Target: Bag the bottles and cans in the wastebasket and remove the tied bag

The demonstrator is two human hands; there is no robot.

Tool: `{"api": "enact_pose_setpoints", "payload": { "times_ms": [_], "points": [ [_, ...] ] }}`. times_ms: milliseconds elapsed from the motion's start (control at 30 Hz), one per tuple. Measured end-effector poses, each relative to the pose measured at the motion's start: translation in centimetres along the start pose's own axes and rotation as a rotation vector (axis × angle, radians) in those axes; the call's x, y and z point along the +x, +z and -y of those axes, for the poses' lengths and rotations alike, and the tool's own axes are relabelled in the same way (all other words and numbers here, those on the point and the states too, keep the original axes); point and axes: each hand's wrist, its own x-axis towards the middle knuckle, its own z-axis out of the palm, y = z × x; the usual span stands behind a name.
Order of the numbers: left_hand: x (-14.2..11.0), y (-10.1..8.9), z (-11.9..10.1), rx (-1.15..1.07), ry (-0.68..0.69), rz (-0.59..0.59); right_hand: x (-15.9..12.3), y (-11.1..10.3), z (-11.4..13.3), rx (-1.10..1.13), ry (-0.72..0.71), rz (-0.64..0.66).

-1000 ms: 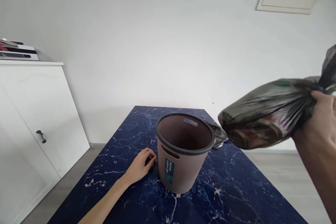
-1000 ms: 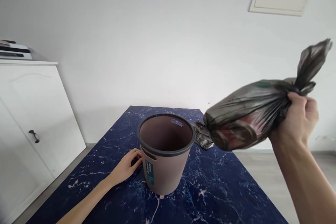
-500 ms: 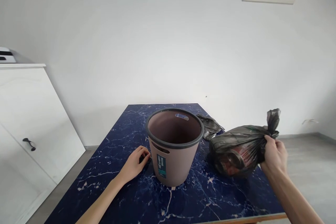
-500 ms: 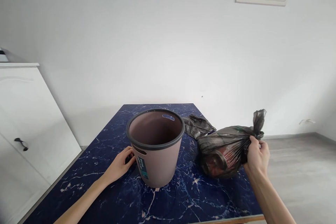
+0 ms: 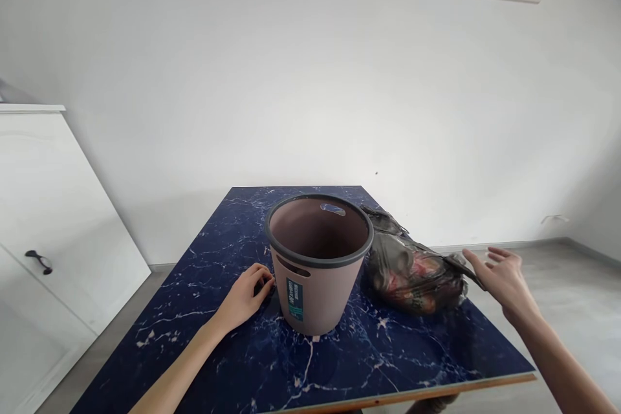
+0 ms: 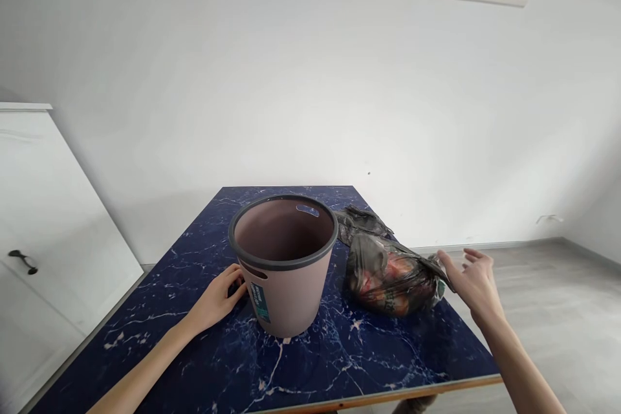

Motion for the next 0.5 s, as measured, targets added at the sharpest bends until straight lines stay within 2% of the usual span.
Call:
{"api": "enact_pose_setpoints", "payload": {
  "times_ms": [67, 133, 200, 267, 400, 500],
  "points": [
    [0.0, 0.0, 0.0, 0.001, 0.003, -0.002, -0.6, -0.2, 1.7, -0.115, -0.153, 0.028],
    [-0.1, 0.0, 0.0, 0.004, 0.008, -0.006, -1.8, 0.1, 4.2, -0.198, -0.389, 0.096],
    [-0.2, 0.0, -0.1, 0.007, 0.013, -0.017, -3.6, 1.1, 6.9, -0.18, -0.559, 0.198],
    [-0.3, 0.0, -0.2, 0.014, 0.016, -0.03, -5.5, 2.8, 9.6, -0.178, -0.696, 0.386],
    [-0.5, -0.1, -0.3, 0.039, 0.025, -0.039, -9.4, 5.9, 14.3, -0.311, -0.834, 0.647],
    [-0.6, -0.1, -0.3, 0.06, 0.033, -0.033, -12.1, 5.3, 16.9, -0.431, -0.834, 0.851]
  ]
}}
